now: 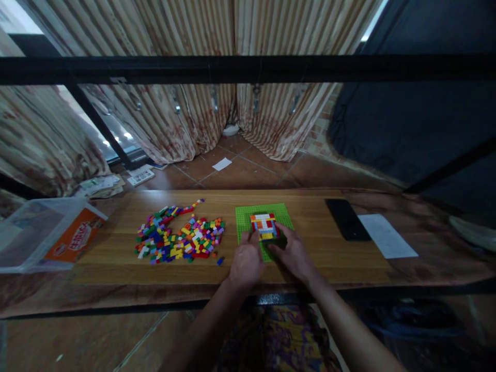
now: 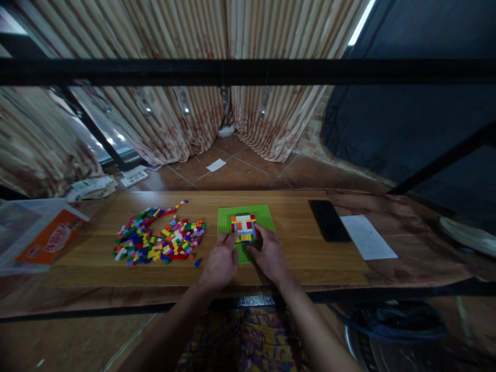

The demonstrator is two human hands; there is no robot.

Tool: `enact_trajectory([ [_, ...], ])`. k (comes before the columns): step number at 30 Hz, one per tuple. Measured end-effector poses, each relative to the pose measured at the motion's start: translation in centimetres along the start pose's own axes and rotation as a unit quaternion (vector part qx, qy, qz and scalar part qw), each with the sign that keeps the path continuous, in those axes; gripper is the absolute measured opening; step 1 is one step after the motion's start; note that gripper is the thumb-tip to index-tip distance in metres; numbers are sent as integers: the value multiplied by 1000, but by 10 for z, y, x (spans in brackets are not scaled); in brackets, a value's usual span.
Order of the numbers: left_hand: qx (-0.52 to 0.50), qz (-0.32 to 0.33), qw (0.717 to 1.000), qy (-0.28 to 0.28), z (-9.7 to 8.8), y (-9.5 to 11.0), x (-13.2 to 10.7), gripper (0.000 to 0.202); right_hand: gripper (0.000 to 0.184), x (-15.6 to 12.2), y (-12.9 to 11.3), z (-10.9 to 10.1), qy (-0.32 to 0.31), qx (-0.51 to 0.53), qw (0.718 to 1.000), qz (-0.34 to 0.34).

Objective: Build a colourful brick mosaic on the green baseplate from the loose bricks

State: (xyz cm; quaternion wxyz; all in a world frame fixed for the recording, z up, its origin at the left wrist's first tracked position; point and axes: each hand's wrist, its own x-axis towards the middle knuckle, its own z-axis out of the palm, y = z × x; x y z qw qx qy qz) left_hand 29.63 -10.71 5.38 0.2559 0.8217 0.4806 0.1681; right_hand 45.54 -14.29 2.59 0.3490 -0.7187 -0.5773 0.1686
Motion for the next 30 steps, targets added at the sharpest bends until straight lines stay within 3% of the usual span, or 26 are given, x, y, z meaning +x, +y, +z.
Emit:
enact_trajectory([
  [4, -49, -8, 999, 16, -7, -3, -19, 48, 62, -11, 0, -2, -2, 9, 1000, -8],
  [8, -66, -16, 995, 73, -32, -17, -39, 42, 62, -21, 3, -3, 10, 16, 1000, -10],
  [12, -52, -86, 982, 161, -64, -52, -66, 38, 58, -31, 5, -2, 26, 1, 1000, 0],
  [15, -13, -173, 956, 236, -84, -88, -87, 41, 55, -40, 4, 0, 28, -10, 1000, -6],
  [18, 35, -257, 927, 273, -98, -120, -102, 43, 53, -47, 2, 2, 30, -23, 999, -6],
  [23, 76, -329, 887, 314, -114, -159, -104, 43, 52, -52, 2, 5, 35, -31, 999, -16],
  [30, 98, -349, 855, 370, -129, -197, -86, 45, 48, -60, 0, 0, 54, -53, 997, -18],
])
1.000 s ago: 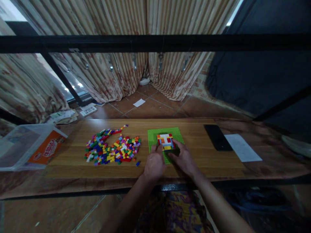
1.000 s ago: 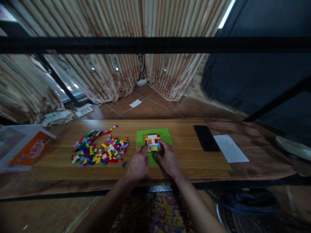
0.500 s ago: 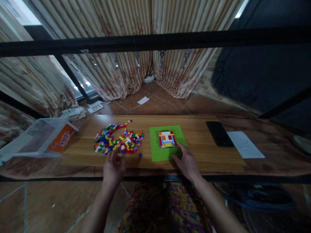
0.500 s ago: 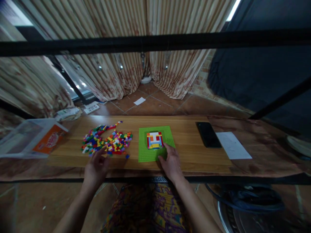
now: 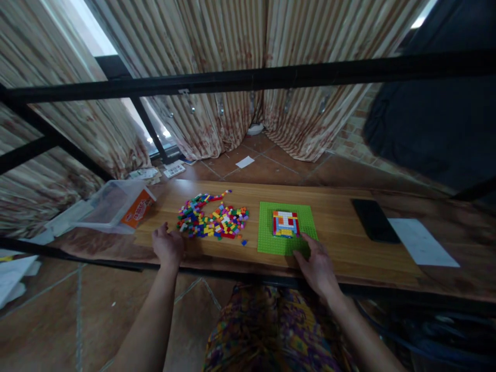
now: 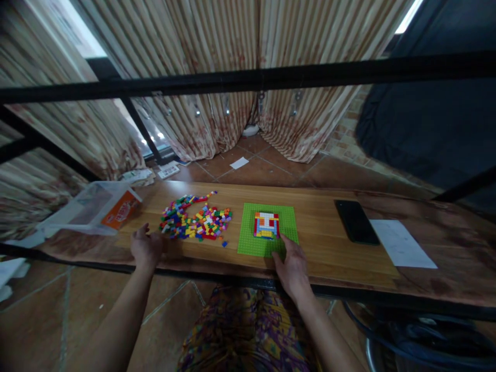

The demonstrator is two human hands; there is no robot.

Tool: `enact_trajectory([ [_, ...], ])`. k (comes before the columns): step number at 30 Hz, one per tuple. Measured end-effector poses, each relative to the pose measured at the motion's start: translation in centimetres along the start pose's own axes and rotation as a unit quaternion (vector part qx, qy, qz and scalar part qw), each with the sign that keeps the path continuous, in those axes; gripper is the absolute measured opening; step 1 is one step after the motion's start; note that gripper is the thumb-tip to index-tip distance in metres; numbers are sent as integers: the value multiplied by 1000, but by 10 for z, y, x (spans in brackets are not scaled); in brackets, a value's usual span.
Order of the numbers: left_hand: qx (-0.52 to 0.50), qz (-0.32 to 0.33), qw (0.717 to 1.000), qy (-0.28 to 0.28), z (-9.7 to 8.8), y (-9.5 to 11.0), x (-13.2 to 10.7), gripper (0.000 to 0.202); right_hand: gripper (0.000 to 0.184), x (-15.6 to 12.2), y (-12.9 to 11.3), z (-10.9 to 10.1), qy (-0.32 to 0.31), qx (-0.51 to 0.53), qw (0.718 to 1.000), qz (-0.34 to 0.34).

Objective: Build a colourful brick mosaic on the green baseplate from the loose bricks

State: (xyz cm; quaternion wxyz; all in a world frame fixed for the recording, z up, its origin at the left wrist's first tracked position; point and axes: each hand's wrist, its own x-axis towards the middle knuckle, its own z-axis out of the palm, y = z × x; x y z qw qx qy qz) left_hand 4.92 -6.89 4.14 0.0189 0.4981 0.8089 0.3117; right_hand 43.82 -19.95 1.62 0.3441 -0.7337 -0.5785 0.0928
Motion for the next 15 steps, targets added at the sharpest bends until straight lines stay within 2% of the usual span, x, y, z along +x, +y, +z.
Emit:
enact_trajectory([
  [3, -3, -24, 1000, 4, 4, -6, 14, 48, 39, -6, -18, -5, 29, -6, 999, -25],
  [6, -4, -46, 999, 1, 9, -9, 24, 49, 29, -10, -47, 0, -17, 33, 996, -75],
  [10, -7, -68, 998, -4, 15, -8, 30, 52, 25, -7, -86, 31, -89, 65, 987, -113],
  [15, -2, -65, 998, 15, 23, -9, 29, 49, 23, 9, -115, 70, -132, -16, 981, -142],
])
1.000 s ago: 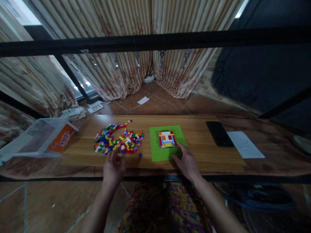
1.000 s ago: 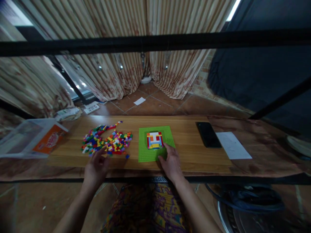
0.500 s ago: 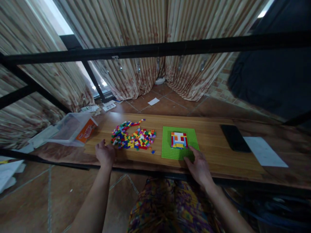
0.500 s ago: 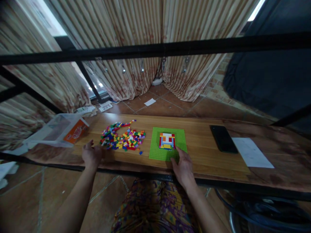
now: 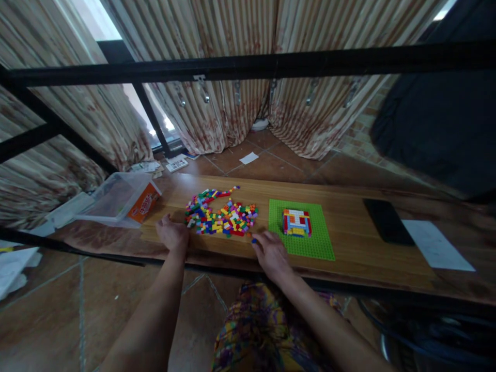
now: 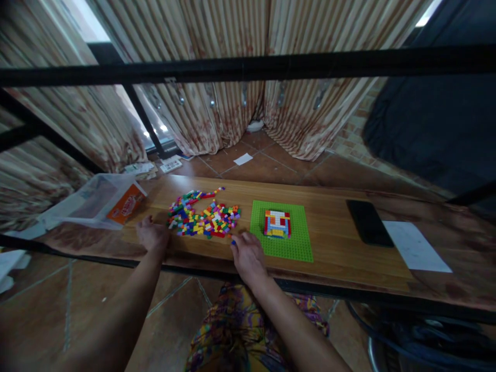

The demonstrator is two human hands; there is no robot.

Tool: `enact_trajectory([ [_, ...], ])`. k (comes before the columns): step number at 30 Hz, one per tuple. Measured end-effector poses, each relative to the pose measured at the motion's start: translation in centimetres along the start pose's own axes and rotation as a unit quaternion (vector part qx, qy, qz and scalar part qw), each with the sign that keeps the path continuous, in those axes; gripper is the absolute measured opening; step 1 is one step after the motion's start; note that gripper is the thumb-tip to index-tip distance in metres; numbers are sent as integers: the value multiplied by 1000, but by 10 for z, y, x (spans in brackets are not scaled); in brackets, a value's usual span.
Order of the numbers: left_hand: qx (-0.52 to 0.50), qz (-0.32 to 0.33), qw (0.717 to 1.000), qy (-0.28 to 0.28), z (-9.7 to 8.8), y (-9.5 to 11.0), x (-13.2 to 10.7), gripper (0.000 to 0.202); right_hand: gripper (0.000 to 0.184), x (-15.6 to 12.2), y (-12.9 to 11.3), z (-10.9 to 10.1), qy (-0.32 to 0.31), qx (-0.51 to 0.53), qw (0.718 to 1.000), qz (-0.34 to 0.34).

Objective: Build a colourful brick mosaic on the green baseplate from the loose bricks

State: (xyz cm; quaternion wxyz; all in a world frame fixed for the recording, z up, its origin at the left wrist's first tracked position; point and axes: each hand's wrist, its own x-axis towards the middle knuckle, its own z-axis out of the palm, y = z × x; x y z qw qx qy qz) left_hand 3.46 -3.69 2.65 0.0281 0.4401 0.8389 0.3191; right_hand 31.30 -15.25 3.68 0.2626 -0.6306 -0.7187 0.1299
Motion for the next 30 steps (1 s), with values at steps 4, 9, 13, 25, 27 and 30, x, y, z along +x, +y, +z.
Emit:
enact_trajectory([
  [4, -1, 4, 1000, 16, 6, -5, 1, 47, 16, 11, -5, 8, -43, -61, 997, 6],
  [9, 3, 10, 1000, 20, 11, -8, 3, 43, 12, 9, 0, 10, -58, -84, 995, 19],
  [13, 14, 3, 1000, 12, 8, -5, 2, 42, 8, 2, 2, 8, -52, -86, 995, 24],
  [25, 41, 14, 999, -2, 6, -5, 4, 49, 18, -48, 29, -32, 87, 339, 921, 171],
  [27, 38, 10, 999, -3, 6, -4, 4, 49, 24, -51, 42, -37, 122, 399, 878, 235],
  [30, 34, -3, 999, -5, 4, -1, 4, 47, 34, -52, 57, -44, 145, 461, 824, 297],
])
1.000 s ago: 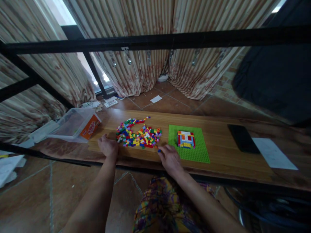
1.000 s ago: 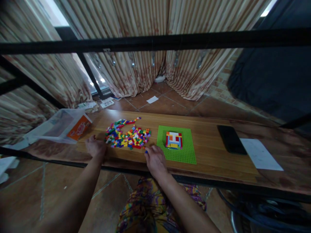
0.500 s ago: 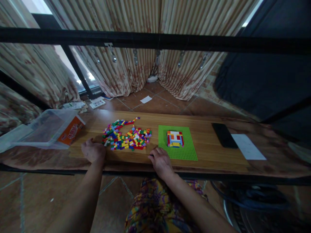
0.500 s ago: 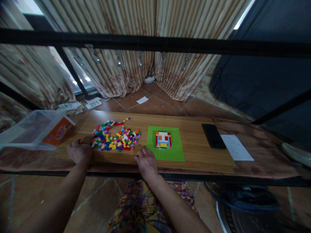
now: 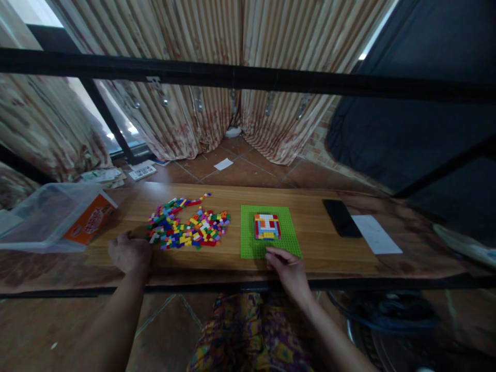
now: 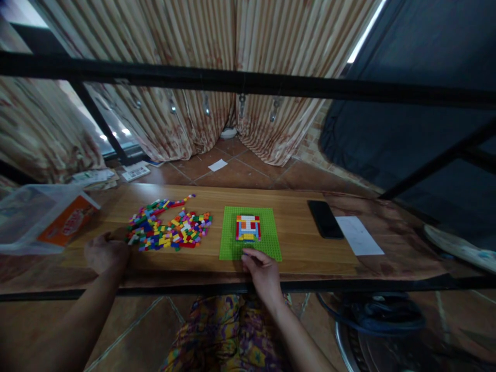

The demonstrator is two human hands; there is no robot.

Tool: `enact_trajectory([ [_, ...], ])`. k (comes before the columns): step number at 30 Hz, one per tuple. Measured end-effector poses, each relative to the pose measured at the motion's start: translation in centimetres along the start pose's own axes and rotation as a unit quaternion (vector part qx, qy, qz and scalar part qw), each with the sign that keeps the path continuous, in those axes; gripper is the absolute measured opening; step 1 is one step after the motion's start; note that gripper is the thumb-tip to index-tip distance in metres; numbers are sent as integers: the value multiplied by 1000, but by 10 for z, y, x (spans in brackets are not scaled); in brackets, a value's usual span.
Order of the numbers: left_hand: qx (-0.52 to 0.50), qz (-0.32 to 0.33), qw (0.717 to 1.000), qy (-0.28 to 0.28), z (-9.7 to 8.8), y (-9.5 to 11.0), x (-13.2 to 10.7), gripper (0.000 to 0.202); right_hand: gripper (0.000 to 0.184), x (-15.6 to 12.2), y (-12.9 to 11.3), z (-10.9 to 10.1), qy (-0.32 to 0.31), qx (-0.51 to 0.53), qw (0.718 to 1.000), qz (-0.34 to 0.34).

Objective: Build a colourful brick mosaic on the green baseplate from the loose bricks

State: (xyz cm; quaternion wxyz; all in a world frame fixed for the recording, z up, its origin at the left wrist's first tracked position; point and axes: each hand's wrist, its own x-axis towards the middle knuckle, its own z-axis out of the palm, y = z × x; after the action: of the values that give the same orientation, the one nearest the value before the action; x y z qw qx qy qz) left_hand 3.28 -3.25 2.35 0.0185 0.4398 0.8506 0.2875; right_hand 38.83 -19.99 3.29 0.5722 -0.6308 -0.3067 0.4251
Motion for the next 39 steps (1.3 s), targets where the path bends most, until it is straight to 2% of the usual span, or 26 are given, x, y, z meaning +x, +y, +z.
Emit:
enact_trajectory([
  [4, -6, -5, 1000, -1, -3, 3, -1, 45, 40, 9, -4, -10, -2, 21, 1000, 1],
  [6, -7, -7, 1000, -3, -3, 4, -2, 45, 38, 13, -6, -12, -12, -19, 999, -36],
  [8, -7, -7, 1000, -2, -2, 4, -2, 45, 32, 18, -10, -12, -15, -99, 989, -106],
  [12, -4, -1, 1000, 8, 0, 3, -3, 44, 24, 29, -19, -9, -16, -292, 924, -248],
  [15, 0, 5, 1000, 4, -1, 3, -3, 44, 22, 38, -22, -1, -29, -373, 881, -290],
  [18, 3, 4, 1000, -4, -2, 4, -3, 43, 19, 47, -21, 6, -38, -423, 853, -303],
  [22, 4, 1, 1000, -6, -2, 4, -4, 42, 16, 55, -17, 10, -43, -459, 834, -304],
  [25, -4, -3, 1000, -4, -2, 4, -4, 41, 15, 59, -14, 9, -30, -461, 831, -310],
  [31, -8, -5, 1000, 3, 0, 2, -3, 40, 17, 59, -8, 8, 7, -420, 848, -324],
  [39, 4, 1, 1000, -3, -1, 3, -4, 41, 18, 58, -16, 3, -18, -466, 814, -346],
])
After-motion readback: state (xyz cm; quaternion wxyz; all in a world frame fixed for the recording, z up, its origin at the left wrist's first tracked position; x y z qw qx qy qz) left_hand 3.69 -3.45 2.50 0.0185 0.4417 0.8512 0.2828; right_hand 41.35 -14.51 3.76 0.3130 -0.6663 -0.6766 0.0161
